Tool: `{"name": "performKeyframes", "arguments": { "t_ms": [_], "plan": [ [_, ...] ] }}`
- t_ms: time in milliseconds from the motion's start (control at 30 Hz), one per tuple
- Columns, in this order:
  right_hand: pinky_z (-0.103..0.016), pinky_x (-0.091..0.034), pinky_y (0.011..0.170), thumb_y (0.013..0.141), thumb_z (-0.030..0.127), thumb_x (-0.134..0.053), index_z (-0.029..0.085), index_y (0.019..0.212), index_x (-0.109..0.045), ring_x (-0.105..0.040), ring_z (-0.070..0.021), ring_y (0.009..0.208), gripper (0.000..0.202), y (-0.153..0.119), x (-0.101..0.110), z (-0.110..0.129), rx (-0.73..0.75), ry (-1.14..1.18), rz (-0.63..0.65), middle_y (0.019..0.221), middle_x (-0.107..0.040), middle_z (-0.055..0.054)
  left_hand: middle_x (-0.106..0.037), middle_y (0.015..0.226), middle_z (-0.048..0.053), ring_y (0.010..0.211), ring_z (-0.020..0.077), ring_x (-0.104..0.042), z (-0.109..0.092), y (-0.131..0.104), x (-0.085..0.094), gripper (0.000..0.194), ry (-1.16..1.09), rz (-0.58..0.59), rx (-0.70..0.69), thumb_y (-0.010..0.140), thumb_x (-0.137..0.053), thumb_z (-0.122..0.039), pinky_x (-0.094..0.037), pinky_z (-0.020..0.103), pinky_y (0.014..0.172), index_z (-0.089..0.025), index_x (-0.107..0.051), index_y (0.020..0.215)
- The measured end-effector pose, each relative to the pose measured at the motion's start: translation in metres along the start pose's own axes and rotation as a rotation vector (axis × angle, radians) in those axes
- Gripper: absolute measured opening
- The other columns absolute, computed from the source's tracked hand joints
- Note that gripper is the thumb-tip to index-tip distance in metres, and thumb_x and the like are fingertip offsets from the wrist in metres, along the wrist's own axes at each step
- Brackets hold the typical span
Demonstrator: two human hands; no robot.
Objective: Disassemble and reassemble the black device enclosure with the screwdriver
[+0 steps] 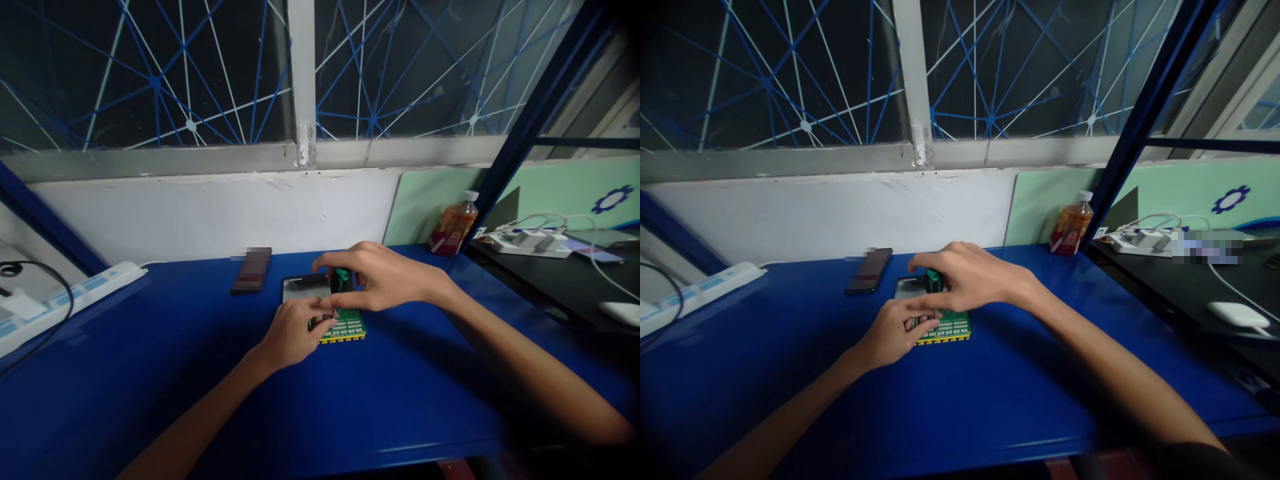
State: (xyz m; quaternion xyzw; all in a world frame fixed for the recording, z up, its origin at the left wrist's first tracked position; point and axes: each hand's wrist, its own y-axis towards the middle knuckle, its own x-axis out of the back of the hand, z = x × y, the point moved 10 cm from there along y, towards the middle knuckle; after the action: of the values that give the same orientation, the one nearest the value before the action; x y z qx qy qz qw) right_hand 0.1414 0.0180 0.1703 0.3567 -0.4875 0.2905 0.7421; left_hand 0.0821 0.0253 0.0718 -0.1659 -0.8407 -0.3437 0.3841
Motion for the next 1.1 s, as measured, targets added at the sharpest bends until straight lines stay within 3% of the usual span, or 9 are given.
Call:
{"name": "performKeyframes", "arguments": {
  "t_ms": [133, 267, 700, 933, 1100],
  "plan": [
    [-0.026, -0.036, 0.060, 0.078, 0.028, -0.060, 0.019, 0.126, -0.050, -0.057, -0.0140, 0.067, 0.050, -0.004, 0.004, 0.003, 0.012, 0.095, 0.037, 0.088, -0.067, -0.004, -0.070, 0.081, 0.002, 0.060, 0.0121, -0.059, -0.002, 0.000, -0.001, 0.013, -0.023, 0.019, -0.012, 0.084, -0.059, -0.022, -0.043, 0.023, 0.053, -0.019, -0.071, 0.086],
    [-0.025, -0.038, 0.062, 0.076, 0.017, -0.058, 0.019, 0.119, -0.055, -0.058, -0.0136, 0.070, 0.043, -0.005, 0.003, 0.004, 0.030, 0.156, 0.064, 0.093, -0.067, -0.004, -0.070, 0.079, 0.001, 0.056, 0.0106, -0.056, -0.003, 0.000, -0.001, 0.012, -0.015, 0.031, -0.008, 0.084, -0.059, -0.021, -0.042, 0.024, 0.054, -0.020, -0.071, 0.085],
    [-0.026, -0.034, 0.061, 0.084, 0.029, -0.059, 0.017, 0.104, -0.062, -0.055, -0.0139, 0.068, 0.023, -0.002, 0.002, -0.002, 0.023, 0.030, 0.028, 0.083, -0.066, -0.004, -0.070, 0.078, 0.001, 0.053, 0.0108, -0.054, -0.006, 0.000, -0.001, 0.012, 0.004, 0.035, -0.017, 0.085, -0.058, -0.020, -0.041, 0.024, 0.054, -0.019, -0.070, 0.084],
    [-0.027, -0.028, 0.054, 0.089, 0.049, -0.049, 0.014, 0.110, -0.058, -0.046, -0.0121, 0.054, 0.041, -0.001, -0.001, -0.002, 0.010, -0.083, -0.003, 0.067, -0.060, -0.002, -0.071, 0.081, 0.001, 0.055, 0.0116, -0.057, -0.004, -0.001, -0.003, 0.014, 0.010, 0.031, -0.016, 0.086, -0.057, -0.021, -0.044, 0.024, 0.057, -0.019, -0.070, 0.089],
    [-0.024, -0.031, 0.050, 0.086, 0.035, -0.057, 0.015, 0.124, -0.047, -0.047, -0.0097, 0.051, 0.044, 0.001, -0.011, -0.006, -0.006, 0.111, 0.083, 0.068, -0.061, 0.000, -0.071, 0.087, 0.003, 0.070, 0.0154, -0.063, -0.004, -0.002, -0.002, 0.016, 0.023, 0.023, -0.018, 0.087, -0.055, -0.024, -0.047, 0.027, 0.064, -0.019, -0.070, 0.092]
  ]
}}
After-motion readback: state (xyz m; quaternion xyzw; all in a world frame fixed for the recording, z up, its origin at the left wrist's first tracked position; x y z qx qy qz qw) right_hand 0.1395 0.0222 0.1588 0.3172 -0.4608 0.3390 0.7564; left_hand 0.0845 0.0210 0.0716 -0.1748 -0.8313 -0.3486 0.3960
